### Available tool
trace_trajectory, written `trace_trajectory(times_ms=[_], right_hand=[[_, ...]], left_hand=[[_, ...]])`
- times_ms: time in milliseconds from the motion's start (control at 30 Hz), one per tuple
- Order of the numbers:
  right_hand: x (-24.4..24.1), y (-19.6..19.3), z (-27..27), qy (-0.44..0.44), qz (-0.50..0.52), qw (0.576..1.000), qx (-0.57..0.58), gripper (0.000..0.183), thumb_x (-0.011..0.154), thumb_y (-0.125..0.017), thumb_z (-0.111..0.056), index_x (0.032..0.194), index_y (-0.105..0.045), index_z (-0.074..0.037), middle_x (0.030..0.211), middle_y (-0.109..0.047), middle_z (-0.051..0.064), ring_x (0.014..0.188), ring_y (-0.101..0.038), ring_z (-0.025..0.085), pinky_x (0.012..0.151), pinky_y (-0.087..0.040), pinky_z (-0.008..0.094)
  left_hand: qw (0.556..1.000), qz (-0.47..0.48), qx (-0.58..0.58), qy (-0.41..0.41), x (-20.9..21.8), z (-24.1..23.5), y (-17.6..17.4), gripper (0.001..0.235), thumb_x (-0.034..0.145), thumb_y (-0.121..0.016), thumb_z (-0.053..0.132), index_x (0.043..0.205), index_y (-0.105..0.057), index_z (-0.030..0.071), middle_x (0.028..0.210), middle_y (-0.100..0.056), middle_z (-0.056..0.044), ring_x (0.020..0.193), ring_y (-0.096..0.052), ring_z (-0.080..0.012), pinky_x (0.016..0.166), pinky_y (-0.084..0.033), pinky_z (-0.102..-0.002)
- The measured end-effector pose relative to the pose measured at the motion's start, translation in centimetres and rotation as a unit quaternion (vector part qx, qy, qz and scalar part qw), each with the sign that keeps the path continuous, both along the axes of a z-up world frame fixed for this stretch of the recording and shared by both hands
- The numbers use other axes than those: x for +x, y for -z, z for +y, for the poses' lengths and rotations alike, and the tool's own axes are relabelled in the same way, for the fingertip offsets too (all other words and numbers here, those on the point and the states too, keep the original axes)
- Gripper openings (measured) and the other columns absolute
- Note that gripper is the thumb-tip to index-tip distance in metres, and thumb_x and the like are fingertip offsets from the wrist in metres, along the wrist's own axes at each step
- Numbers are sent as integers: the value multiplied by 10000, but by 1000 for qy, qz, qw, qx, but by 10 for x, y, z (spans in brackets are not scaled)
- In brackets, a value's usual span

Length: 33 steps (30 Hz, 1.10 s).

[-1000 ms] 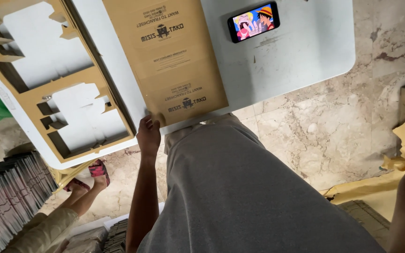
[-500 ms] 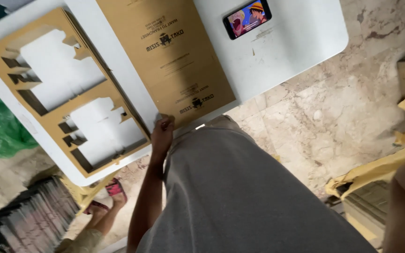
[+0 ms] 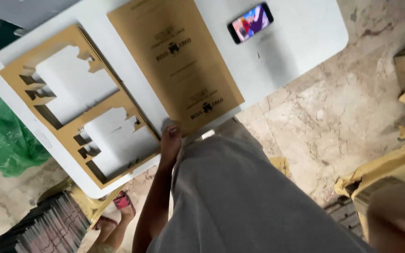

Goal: Manually punching out pre-cut shapes from cardboard sheets and stacking the finished products.

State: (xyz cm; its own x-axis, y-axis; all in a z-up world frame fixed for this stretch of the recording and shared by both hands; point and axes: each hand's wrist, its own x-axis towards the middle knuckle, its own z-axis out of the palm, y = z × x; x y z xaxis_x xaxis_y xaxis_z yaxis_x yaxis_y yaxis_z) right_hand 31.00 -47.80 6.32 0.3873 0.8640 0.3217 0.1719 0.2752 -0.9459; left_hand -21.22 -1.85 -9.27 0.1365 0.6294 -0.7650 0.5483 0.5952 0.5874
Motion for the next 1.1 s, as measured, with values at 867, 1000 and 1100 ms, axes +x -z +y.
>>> trace_trajectory(times_ms=[867,1000,1100], right_hand=[[-138,202,400,-191,-49,758,-621,751,921,-667,-412,1537,-417,-63,1389,-523,244,1307,-579,399,1084,-509,494],[-140,195,405,-198,-89,747,-628,738,919,-638,-439,1505,-457,-28,1383,-564,259,1329,-562,414,1104,-497,509],[-147,161,418,-195,-59,751,-628,794,893,-624,-479,1515,-460,-13,1417,-555,284,1356,-539,423,1121,-466,531]], left_hand=[[967,204,17,-151,29,-29,59,441,897,-712,331,1305,-707,163,1182,-747,-143,1156,-675,-389,981,-535,-517],[971,235,-12,-54,28,-27,55,523,898,-650,404,1368,-674,173,1194,-761,-96,1203,-664,-365,1052,-509,-522],[972,235,2,1,33,-15,34,506,899,-593,397,1325,-704,148,1134,-781,-106,1152,-695,-380,1042,-524,-522]])
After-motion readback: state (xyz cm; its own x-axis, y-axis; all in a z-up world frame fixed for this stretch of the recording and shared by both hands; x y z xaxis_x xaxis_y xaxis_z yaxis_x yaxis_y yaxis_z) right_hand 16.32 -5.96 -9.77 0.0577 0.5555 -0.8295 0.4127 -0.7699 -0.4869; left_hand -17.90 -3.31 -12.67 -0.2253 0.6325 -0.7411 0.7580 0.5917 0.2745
